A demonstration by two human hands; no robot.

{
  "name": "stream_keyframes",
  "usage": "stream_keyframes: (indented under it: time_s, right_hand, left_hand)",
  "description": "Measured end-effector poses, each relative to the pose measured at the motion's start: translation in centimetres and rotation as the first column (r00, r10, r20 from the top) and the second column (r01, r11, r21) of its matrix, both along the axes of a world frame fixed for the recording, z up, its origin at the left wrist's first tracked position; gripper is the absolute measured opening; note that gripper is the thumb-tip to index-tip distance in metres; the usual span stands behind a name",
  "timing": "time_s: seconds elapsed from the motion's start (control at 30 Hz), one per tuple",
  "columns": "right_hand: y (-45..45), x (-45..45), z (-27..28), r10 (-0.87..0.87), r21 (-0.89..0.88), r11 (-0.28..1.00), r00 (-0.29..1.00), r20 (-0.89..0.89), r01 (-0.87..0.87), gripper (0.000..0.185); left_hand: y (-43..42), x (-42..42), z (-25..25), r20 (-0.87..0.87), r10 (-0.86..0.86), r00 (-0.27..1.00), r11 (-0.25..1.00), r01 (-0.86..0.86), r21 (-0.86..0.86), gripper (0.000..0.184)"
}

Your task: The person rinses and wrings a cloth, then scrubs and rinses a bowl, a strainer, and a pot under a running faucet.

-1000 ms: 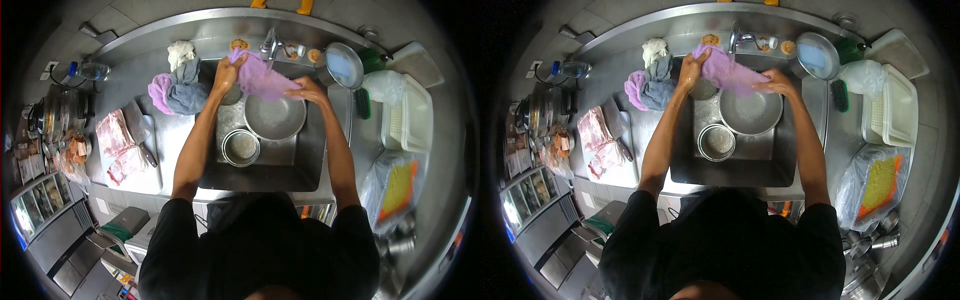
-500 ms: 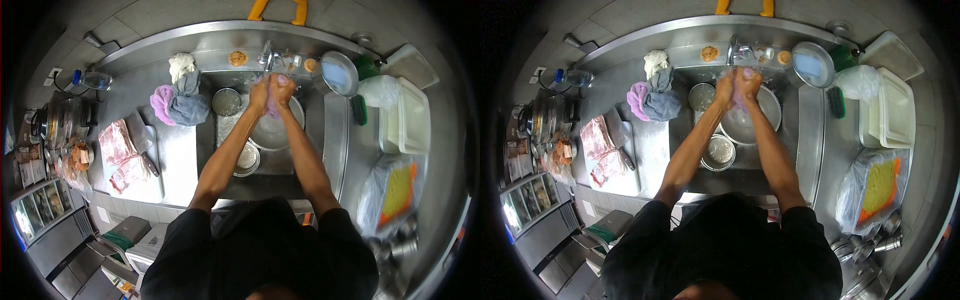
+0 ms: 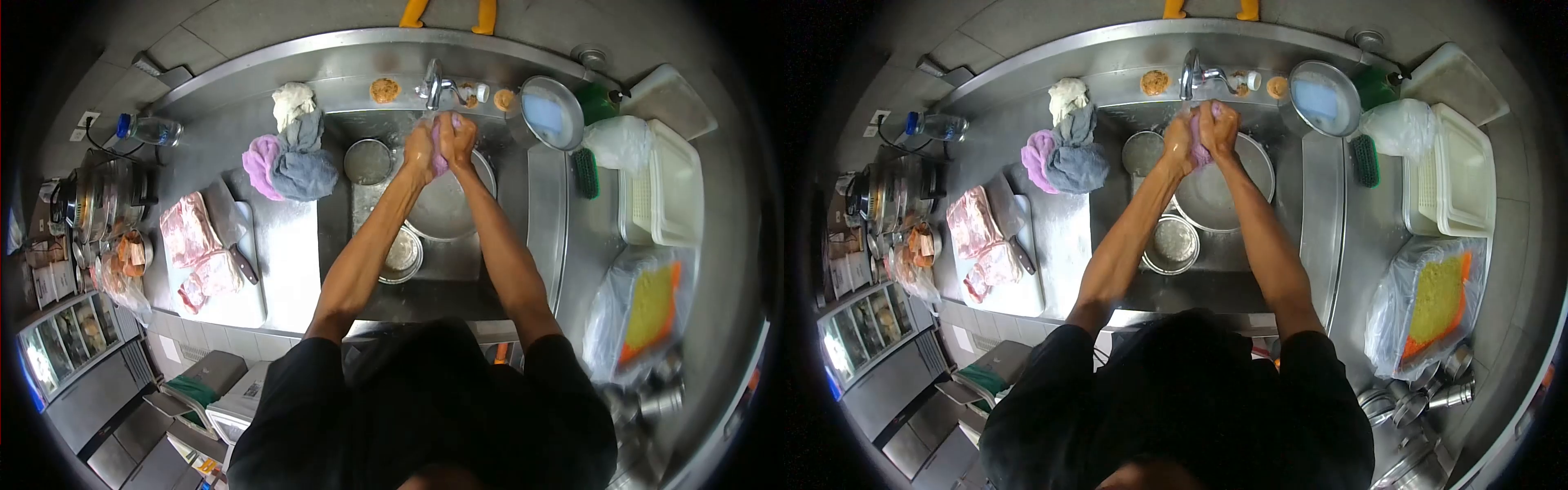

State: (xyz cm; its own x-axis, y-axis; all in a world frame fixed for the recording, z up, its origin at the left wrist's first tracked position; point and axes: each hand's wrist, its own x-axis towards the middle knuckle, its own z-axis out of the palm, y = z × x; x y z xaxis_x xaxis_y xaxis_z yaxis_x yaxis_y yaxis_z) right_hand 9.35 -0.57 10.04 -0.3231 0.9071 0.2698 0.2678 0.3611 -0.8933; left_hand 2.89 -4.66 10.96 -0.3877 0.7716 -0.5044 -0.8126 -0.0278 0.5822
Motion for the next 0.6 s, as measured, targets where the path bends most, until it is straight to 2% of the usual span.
stream_keyframes:
  time_s: [0.03,0.07,0.1,0.13,0.17,0.2,0.23,0.3,0.33,0.37,0.4,0.47,0.5,0.57,0.6]
  right_hand:
    - [-0.6,-0.5,0.1,-0.015,0.04,0.999,0.998,0.064,0.012,0.022]
    - [-0.9,-1.4,0.3,-0.029,0.091,0.996,0.992,0.12,0.018,0.021]
    - [-2.8,-1.9,1.5,0.109,0.273,0.961,0.97,-0.216,-0.047,0.028]
    - [-2.8,-1.7,1.1,0.114,0.265,0.963,0.97,-0.213,-0.055,0.028]
    - [-2.1,-1.4,0.5,0.185,0.298,0.945,0.971,-0.154,-0.133,0.025]
    - [-0.8,-1.4,0.2,0.249,0.337,0.919,0.964,-0.095,-0.204,0.022]
    - [0.0,-1.3,1.6,0.176,0.218,0.964,0.979,-0.103,-0.15,0.021]
    - [4.1,-1.0,0.7,0.029,0.094,0.995,0.985,0.171,-0.046,0.025]
    - [5.5,-0.7,0.9,-0.044,0.147,0.989,0.979,0.2,0.015,0.031]
    - [6.4,-0.3,0.9,-0.119,0.199,0.977,0.967,0.225,0.074,0.037]
    - [7.0,0.2,0.6,-0.117,0.202,0.977,0.968,0.223,0.071,0.037]
    - [8.1,0.7,0.0,-0.161,0.101,0.978,0.97,-0.182,0.181,0.045]
    - [6.2,0.6,1.6,-0.18,-0.266,0.954,0.973,-0.143,0.138,0.046]
    - [1.9,-1.2,2.8,-0.179,-0.185,0.955,0.95,0.256,0.23,0.04]
    - [-1.3,-3.9,2.4,-0.189,-0.019,0.982,0.98,0.058,0.19,0.038]
  left_hand:
    - [-0.4,-1.2,-0.5,-0.732,-0.081,0.676,0.995,0.018,-0.093,0.023]
    - [0.0,-2.4,-0.8,-0.983,-0.162,-0.088,0.986,-0.047,-0.158,0.018]
    - [2.5,-4.2,-7.4,-0.842,-0.12,0.526,0.972,-0.109,-0.206,0.018]
    - [1.7,-4.3,-7.0,-0.838,-0.124,0.531,0.97,-0.115,-0.216,0.018]
    - [0.9,-4.5,-5.2,-0.515,-0.148,0.844,0.987,0.09,-0.136,0.02]
    - [0.8,-4.7,-3.0,-0.097,-0.234,0.967,0.97,0.239,0.038,0.021]
    - [0.3,-3.9,-1.1,0.103,-0.342,0.934,0.929,0.32,0.188,0.027]
    - [-0.7,-3.8,2.4,0.147,-0.349,0.926,0.93,0.323,0.175,0.03]
    - [-1.2,-4.4,3.1,0.186,-0.352,0.917,0.932,0.325,0.161,0.034]
    - [-1.3,-5.4,3.2,0.208,-0.33,0.921,0.931,0.28,0.236,0.045]
    - [-2.0,-6.4,3.5,0.206,-0.328,0.922,0.931,0.278,0.239,0.045]
    - [-2.8,-8.1,4.4,0.216,-0.21,0.954,0.965,0.166,0.205,0.048]
    - [-2.4,-7.9,3.1,0.171,-0.168,0.971,0.971,0.133,0.196,0.053]
    - [-0.6,-6.5,-0.7,0.194,-0.164,0.967,0.967,0.119,0.224,0.055]
    - [0.3,-6.4,-3.8,0.212,-0.162,0.964,0.962,0.106,0.252,0.057]
